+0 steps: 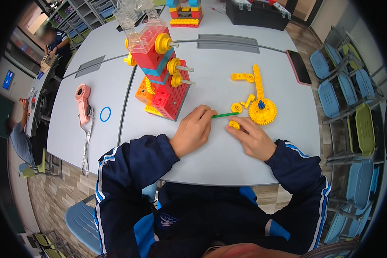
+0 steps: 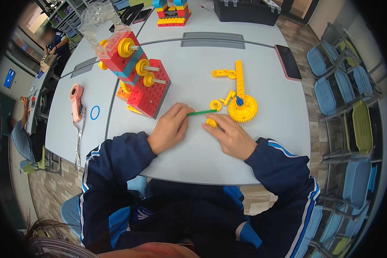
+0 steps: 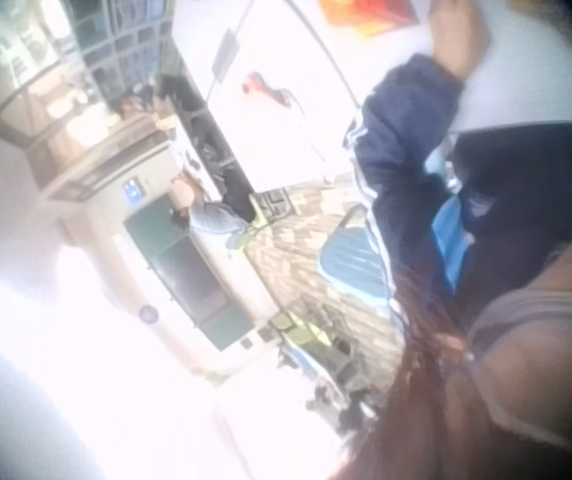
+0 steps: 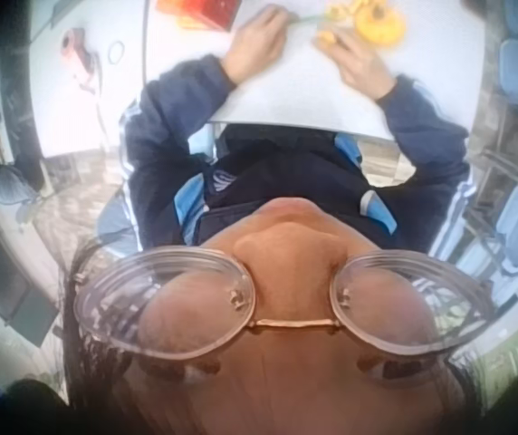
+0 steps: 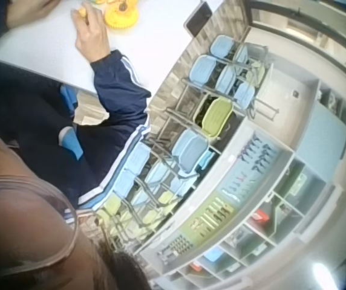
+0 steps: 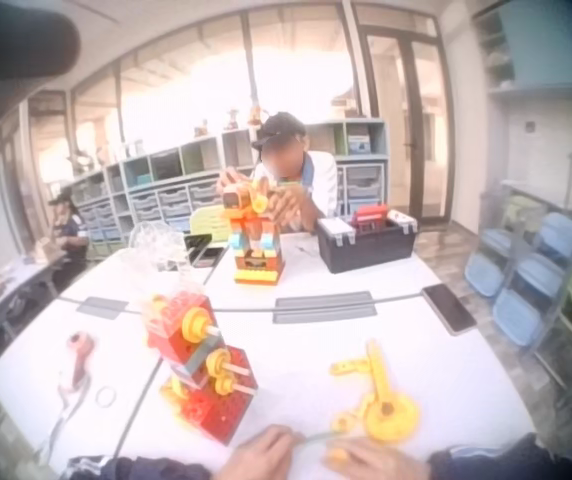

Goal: The person assembles a colorful plastic construction toy using interlocking blocks, gears, and rods. They connect and disconnect various components, test the structure, and then disassemble it into individual pieces on the table.

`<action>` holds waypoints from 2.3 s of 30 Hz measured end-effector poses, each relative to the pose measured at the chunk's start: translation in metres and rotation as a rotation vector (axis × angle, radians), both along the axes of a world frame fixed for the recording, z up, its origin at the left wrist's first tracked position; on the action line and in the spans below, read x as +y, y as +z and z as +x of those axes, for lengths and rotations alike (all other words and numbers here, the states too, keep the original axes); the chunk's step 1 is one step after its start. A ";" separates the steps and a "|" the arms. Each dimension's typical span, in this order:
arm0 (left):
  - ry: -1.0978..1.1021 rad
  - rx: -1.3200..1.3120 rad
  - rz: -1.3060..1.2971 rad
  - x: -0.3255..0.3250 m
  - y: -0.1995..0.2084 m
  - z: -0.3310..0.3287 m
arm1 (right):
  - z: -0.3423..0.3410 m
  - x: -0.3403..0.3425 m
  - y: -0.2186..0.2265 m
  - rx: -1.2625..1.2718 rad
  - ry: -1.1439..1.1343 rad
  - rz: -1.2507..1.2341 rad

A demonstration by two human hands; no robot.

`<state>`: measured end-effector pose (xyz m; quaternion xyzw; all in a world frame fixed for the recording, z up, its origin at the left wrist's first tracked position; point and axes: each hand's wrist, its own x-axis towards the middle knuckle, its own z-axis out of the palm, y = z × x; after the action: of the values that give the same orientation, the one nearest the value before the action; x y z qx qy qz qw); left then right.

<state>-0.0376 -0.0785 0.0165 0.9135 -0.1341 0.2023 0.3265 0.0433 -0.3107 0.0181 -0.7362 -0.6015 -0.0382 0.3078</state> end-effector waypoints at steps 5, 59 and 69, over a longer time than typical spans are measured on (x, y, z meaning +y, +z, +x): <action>-0.021 0.021 -0.099 -0.001 0.001 0.000 | -0.003 0.005 0.008 -0.110 -0.059 -0.004; 0.046 0.103 -0.771 0.110 0.016 -0.005 | 0.055 0.081 -0.010 -0.187 -0.189 0.131; -0.043 0.320 -0.694 0.106 -0.005 -0.019 | 0.027 0.074 0.003 0.110 0.064 0.386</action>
<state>-0.0562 0.0271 0.0116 0.7657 -0.0241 0.0837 0.6372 0.0701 -0.2364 0.0213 -0.6451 -0.5883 -0.1027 0.4767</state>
